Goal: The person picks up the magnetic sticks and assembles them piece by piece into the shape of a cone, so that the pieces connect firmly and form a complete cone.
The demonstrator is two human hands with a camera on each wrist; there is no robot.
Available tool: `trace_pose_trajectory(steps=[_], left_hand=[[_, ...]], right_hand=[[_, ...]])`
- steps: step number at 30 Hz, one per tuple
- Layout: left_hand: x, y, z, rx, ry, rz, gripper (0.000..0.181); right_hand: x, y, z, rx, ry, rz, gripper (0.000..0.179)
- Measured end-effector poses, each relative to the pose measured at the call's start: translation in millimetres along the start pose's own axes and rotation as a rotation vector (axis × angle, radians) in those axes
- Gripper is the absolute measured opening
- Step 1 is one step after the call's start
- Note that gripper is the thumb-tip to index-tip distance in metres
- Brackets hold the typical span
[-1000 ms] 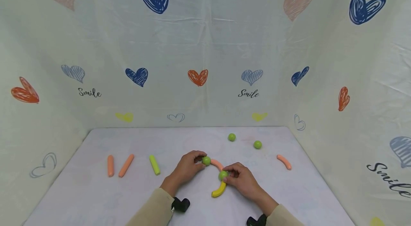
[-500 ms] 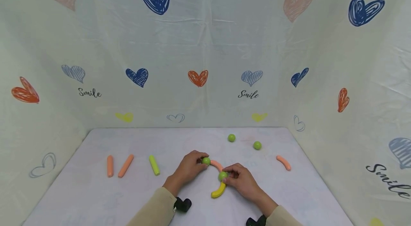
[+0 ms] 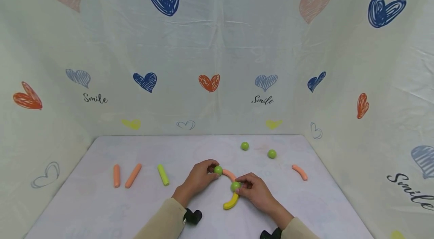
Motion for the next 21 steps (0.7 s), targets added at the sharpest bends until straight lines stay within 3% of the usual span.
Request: trace_pose_trajectory(steps=[12, 21], left_hand=[[2.2, 0.9, -3.1, 0.042, -0.022, -0.011, 0.035], [3.4, 1.4, -5.8, 0.043, -0.029, -0.008, 0.036]], right_hand=[[2.1, 3.3, 1.7, 0.016, 0.009, 0.022, 0.028], [12.7, 11.0, 7.6, -0.056, 0.0, 0.09, 0.023]])
Point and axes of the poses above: each hand's wrist, its own y-axis away from the middle knuckle, its own x-axis out of the palm, z = x × y, the point moved 8 cm from there along -y, towards the middle knuckle, and after that the axes turned 11 degrees about -z, right-handed, at the moved point
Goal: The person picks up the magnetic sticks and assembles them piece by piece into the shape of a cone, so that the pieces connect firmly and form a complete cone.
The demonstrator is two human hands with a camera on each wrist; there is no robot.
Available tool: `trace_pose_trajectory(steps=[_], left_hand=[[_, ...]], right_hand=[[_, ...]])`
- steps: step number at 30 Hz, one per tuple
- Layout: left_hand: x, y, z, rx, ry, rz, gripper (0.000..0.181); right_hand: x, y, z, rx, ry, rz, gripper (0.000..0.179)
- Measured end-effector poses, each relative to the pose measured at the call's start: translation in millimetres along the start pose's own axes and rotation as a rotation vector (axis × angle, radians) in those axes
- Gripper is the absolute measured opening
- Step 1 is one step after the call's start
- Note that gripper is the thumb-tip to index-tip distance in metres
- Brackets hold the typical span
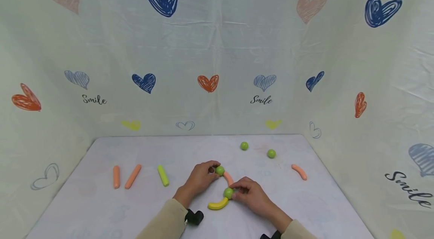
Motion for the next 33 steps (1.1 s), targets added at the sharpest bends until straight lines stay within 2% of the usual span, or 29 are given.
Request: trace_pose_trajectory(steps=[3, 8, 12, 15, 20, 24, 28, 33], left_hand=[[-0.6, 2.2, -0.6, -0.013, 0.015, 0.009, 0.039], [-4.4, 8.7, 1.5, -0.08, 0.039, 0.003, 0.039], [-7.4, 17.6, 2.6, -0.132, 0.045, 0.003, 0.032], [-8.3, 26.2, -0.4, -0.142, 0.049, 0.021, 0.032], [-6.0, 40.5, -11.6, -0.12, 0.049, 0.074, 0.041], [-0.3, 49.1, -22.7, -0.055, 0.03, 0.107, 0.047], [5.3, 54.4, -30.8, 0.033, -0.057, 0.09, 0.047], [9.2, 56.3, -36.2, 0.088, -0.15, 0.057, 0.041]], right_hand=[[5.6, 1.6, 1.5, -0.012, 0.011, 0.01, 0.023], [10.1, 3.1, 4.9, -0.016, 0.007, 0.016, 0.023], [9.0, 3.0, 6.1, -0.007, 0.003, 0.012, 0.021], [6.0, 1.5, 6.1, 0.008, -0.01, 0.0, 0.02], [-1.0, -3.4, 6.0, 0.026, -0.047, -0.04, 0.019], [-5.1, -7.0, 4.8, 0.021, -0.039, -0.075, 0.019], [-6.3, -9.2, 4.4, 0.014, -0.03, -0.088, 0.019], [-6.0, -10.7, 3.0, 0.036, -0.018, -0.084, 0.018]])
Point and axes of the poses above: each hand's wrist, its own y-axis away from the middle knuckle, its own x-axis out of the palm, z = x × y, the point moved 8 cm from there along -y, towards the middle knuckle, and after that the axes turned 11 degrees about -z, right-handed, at the moved point
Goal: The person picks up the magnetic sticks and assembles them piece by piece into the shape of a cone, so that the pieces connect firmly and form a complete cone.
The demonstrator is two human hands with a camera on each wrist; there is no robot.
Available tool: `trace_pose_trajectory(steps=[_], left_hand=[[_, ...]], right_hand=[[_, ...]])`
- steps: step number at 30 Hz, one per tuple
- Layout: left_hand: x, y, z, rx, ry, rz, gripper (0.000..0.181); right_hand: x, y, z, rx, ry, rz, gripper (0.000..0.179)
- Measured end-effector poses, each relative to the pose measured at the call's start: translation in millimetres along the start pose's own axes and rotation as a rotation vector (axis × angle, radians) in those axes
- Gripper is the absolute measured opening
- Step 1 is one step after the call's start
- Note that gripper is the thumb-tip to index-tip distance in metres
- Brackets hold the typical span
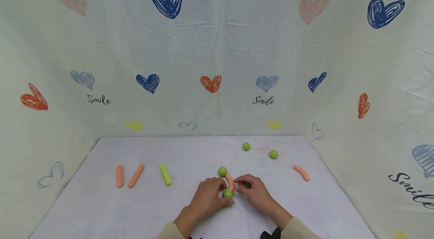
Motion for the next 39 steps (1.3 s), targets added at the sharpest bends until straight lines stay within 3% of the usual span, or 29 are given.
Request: trace_pose_trajectory(steps=[8, 16, 23, 29, 32, 35, 39], left_hand=[[-1.8, -0.2, -1.8, 0.004, -0.017, -0.002, 0.028], [-13.5, 2.6, 2.5, 0.014, -0.025, 0.12, 0.023], [-27.6, 2.2, 9.2, 0.016, -0.079, 0.204, 0.028], [-22.3, 0.5, 10.2, 0.056, -0.081, 0.182, 0.035], [-23.7, 1.4, 8.0, 0.076, -0.102, 0.16, 0.025], [-28.4, 1.9, 4.0, 0.111, -0.125, 0.141, 0.015], [-33.9, 1.2, -0.2, 0.133, -0.155, 0.126, 0.024]], right_hand=[[-0.7, -0.9, -1.7, 0.027, -0.054, -0.019, 0.019], [-5.7, -2.7, -4.6, 0.093, -0.09, -0.078, 0.024], [-4.3, -3.8, -5.2, 0.14, -0.077, -0.072, 0.037], [3.7, -5.4, -2.1, 0.065, 0.078, -0.029, 0.044], [8.1, -7.1, 1.5, 0.038, 0.136, 0.002, 0.045], [10.3, -7.4, 2.4, 0.03, 0.167, 0.028, 0.041], [10.9, -4.3, 1.5, 0.031, 0.183, 0.057, 0.032]])
Point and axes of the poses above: each hand's wrist, its own y-axis away from the middle knuckle, its own x-axis out of the palm, z = x × y, the point moved 8 cm from there along -y, towards the middle knuckle, and after that the axes turned 11 degrees about -z, right-handed, at the moved point
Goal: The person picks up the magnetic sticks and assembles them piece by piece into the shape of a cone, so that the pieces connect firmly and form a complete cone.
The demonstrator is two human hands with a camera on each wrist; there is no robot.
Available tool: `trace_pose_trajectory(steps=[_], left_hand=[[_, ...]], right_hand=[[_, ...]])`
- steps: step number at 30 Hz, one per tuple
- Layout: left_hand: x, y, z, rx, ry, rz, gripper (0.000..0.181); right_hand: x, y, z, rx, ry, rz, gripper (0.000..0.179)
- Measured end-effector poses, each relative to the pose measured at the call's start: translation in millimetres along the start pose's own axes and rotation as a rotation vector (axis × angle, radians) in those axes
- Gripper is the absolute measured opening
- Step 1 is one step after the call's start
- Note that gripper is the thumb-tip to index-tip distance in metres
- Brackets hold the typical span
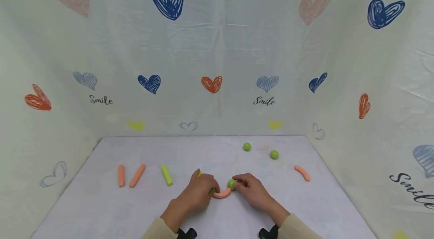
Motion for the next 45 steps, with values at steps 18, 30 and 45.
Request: trace_pose_trajectory(steps=[18, 30, 45], left_hand=[[5.4, 9.2, -10.2, 0.01, -0.005, -0.319, 0.006], [13.1, 9.5, -9.5, -0.015, -0.027, -0.348, 0.016], [14.6, 14.3, -9.6, -0.009, -0.048, -0.349, 0.018]], right_hand=[[0.7, 10.7, 0.8, -0.033, -0.046, -0.024, 0.028], [2.8, 12.5, 0.2, -0.043, -0.058, 0.001, 0.027], [0.7, 13.8, 0.1, -0.046, -0.087, 0.016, 0.027]])
Point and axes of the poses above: each hand's wrist, its own y-axis away from the middle knuckle, its own x-axis out of the palm, z = x × y, the point moved 8 cm from there along -y, towards the middle knuckle, and after that the axes turned 11 degrees about -z, right-handed, at the moved point
